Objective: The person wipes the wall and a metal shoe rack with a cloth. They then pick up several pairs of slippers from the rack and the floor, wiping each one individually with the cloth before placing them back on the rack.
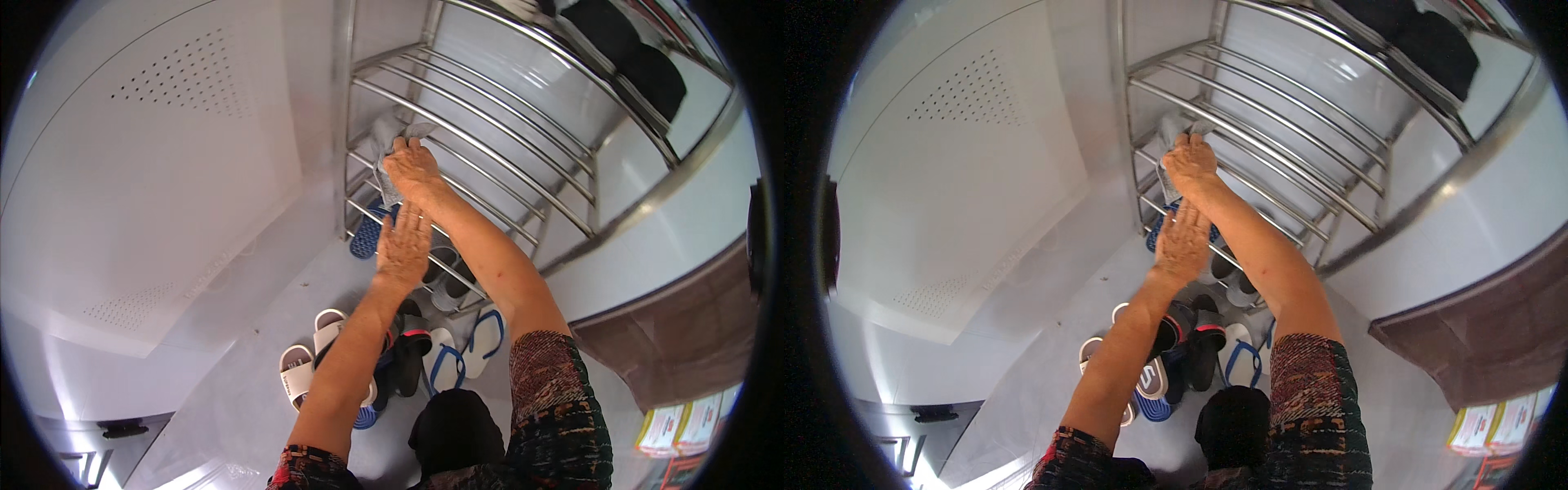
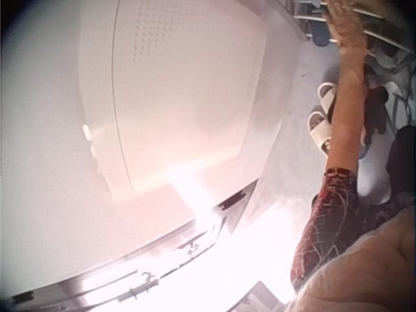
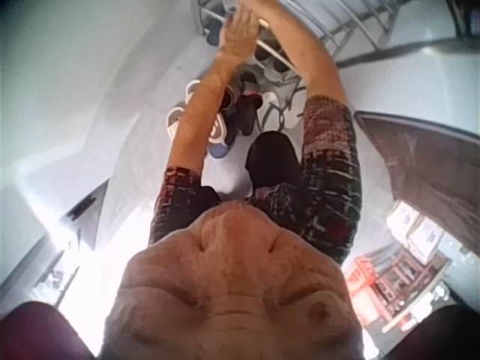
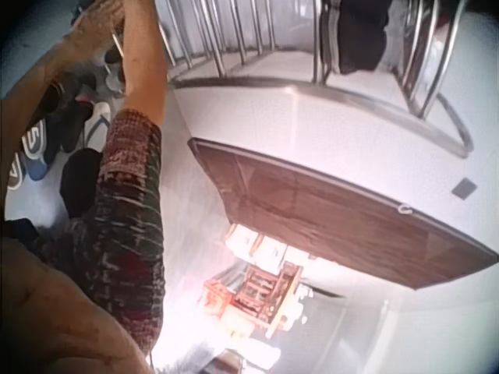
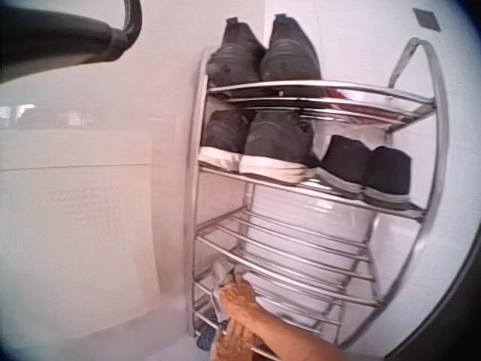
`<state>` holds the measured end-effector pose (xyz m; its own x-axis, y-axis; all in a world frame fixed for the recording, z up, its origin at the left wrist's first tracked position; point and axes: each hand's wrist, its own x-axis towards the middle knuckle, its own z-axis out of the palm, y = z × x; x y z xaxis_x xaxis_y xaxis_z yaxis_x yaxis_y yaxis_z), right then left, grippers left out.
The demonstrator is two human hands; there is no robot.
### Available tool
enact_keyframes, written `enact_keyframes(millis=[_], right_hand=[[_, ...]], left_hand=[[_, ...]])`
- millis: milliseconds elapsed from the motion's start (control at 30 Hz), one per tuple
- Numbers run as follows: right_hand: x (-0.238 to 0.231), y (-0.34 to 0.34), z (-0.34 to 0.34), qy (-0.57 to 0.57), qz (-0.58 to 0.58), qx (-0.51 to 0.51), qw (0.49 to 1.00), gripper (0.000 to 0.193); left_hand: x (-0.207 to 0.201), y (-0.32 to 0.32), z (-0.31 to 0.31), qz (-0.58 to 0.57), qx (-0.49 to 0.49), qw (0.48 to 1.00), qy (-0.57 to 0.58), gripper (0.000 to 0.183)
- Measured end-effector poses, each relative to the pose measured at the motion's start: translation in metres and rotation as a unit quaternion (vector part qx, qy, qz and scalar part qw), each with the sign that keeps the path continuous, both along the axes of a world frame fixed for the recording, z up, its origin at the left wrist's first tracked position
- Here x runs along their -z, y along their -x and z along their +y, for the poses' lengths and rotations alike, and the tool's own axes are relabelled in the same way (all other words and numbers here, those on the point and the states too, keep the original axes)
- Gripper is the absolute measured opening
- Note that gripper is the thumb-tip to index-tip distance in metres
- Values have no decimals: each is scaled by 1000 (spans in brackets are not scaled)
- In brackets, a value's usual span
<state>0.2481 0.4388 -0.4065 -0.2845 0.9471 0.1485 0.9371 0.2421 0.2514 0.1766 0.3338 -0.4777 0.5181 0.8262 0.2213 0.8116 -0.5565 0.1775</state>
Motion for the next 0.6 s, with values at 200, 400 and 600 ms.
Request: enact_keyframes(millis=[200, 400, 600], right_hand=[[-23, -40, -43, 51, 66, 98, 992, 20], [-8, -86, -139, -72, -19, 44, 996, 14], [6, -84, -242, -85, -14, -32, 996, 13]], left_hand=[[-18, 1, -3, -37, 11, 999, 31, 65], [-18, -8, -1, -26, 4, 1000, 9, 75], [-14, 2, 0, -48, -9, 999, 14, 81]])
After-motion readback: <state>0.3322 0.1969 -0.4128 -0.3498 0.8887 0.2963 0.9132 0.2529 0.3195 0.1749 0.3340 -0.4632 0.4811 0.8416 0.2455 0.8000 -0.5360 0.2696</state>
